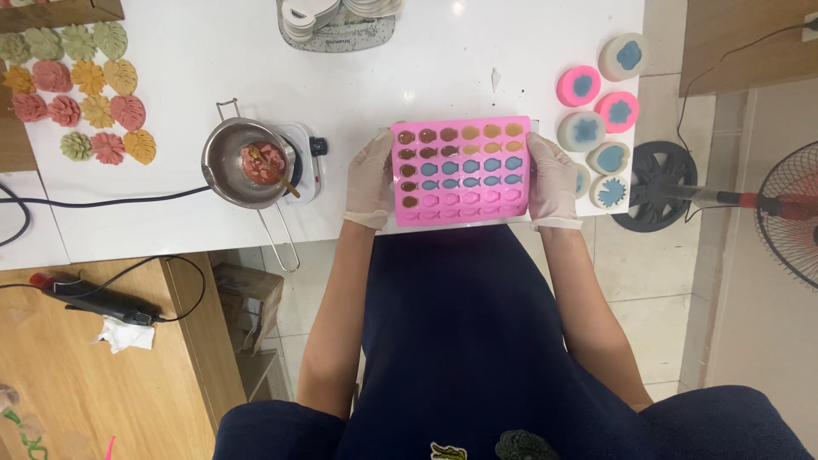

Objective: Organizing and preparing wax melts and decorative elements for candle making.

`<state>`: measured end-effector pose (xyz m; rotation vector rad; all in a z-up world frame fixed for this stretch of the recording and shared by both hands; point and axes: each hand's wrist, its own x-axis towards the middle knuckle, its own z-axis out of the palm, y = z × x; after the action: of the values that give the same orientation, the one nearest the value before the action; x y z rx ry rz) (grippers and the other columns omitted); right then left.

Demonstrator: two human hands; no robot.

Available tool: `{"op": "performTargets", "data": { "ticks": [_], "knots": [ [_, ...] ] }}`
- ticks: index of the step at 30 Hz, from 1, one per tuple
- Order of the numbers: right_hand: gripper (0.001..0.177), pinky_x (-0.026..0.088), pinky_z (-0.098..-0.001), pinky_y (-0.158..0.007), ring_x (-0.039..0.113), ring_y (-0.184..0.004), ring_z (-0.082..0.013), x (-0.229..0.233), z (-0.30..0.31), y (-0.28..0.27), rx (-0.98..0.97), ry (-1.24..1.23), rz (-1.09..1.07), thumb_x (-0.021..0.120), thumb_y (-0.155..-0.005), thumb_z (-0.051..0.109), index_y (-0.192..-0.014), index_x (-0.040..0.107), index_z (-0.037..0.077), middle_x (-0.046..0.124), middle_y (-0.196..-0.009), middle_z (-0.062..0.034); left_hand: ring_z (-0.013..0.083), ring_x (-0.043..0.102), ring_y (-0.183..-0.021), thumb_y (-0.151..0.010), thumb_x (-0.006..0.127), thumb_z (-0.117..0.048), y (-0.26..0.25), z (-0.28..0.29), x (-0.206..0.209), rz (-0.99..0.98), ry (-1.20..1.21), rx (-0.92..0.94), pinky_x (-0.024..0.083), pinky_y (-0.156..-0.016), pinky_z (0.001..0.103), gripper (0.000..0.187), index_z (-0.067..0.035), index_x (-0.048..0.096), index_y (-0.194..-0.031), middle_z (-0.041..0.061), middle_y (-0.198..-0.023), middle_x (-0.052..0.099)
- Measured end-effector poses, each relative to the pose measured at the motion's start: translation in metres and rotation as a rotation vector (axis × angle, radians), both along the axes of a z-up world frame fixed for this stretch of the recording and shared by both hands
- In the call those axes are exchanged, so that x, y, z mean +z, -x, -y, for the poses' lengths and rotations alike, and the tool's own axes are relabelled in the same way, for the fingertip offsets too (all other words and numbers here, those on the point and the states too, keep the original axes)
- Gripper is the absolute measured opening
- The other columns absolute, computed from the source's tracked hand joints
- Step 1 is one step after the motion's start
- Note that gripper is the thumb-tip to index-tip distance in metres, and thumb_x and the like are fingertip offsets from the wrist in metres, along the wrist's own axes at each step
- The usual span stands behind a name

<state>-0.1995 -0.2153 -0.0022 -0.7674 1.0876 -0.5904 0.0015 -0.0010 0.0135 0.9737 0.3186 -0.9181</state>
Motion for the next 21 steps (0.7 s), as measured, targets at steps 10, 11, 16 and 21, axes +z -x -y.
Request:
{"op": "performTargets", "data": {
  "ticks": [10, 11, 16, 21],
  "knots": [
    [0.015, 0.058, -0.0287, -0.077, 0.070, -0.083, -0.0149, 0.010, -0.001, -0.006, -0.017, -0.036, 0.016, 0.073, -0.095, 0.010, -0.105, 0.074, -0.002, 0.075, -0.096, -0.0085, 0.0113, 0.065, -0.093, -0.098, 0.069, -0.020, -0.001, 0.001, -0.013, -0.035, 0.007, 0.013, 0.053, -0.085, 0.029, 0.026, -0.001, 0.073, -0.116, 0.002, -0.102, 0.073],
    [0.015, 0.058, -0.0285, -0.077, 0.070, -0.083, -0.0148, 0.010, -0.001, -0.006, -0.015, -0.043, 0.013, 0.073, -0.095, 0.010, -0.105, 0.074, -0.002, 0.075, -0.095, -0.0084, 0.0113, 0.065, -0.092, -0.098, 0.069, -0.020, -0.001, 0.001, -0.013, -0.038, 0.004, 0.013, 0.053, -0.085, 0.029, 0.025, -0.002, 0.073, -0.115, 0.002, -0.102, 0.073],
    [0.016, 0.058, -0.0285, -0.076, 0.070, -0.082, -0.0151, 0.010, -0.002, -0.007, -0.022, -0.045, -0.001, 0.073, -0.095, 0.011, -0.105, 0.074, -0.001, 0.075, -0.094, -0.0084, 0.0113, 0.065, -0.091, -0.099, 0.069, -0.021, -0.001, 0.000, -0.013, -0.042, 0.002, 0.007, 0.054, -0.084, 0.029, 0.023, -0.003, 0.072, -0.113, 0.001, -0.100, 0.072],
    [0.016, 0.057, -0.0282, -0.077, 0.069, -0.082, -0.0143, 0.008, -0.001, -0.004, -0.012, -0.038, 0.019, 0.073, -0.097, 0.011, -0.106, 0.074, -0.002, 0.075, -0.095, -0.0083, 0.0108, 0.065, -0.090, -0.099, 0.069, -0.023, 0.000, -0.001, -0.012, -0.016, -0.025, -0.011, 0.054, -0.083, 0.029, 0.024, -0.003, 0.072, -0.113, 0.002, -0.100, 0.072]
  ]
}}
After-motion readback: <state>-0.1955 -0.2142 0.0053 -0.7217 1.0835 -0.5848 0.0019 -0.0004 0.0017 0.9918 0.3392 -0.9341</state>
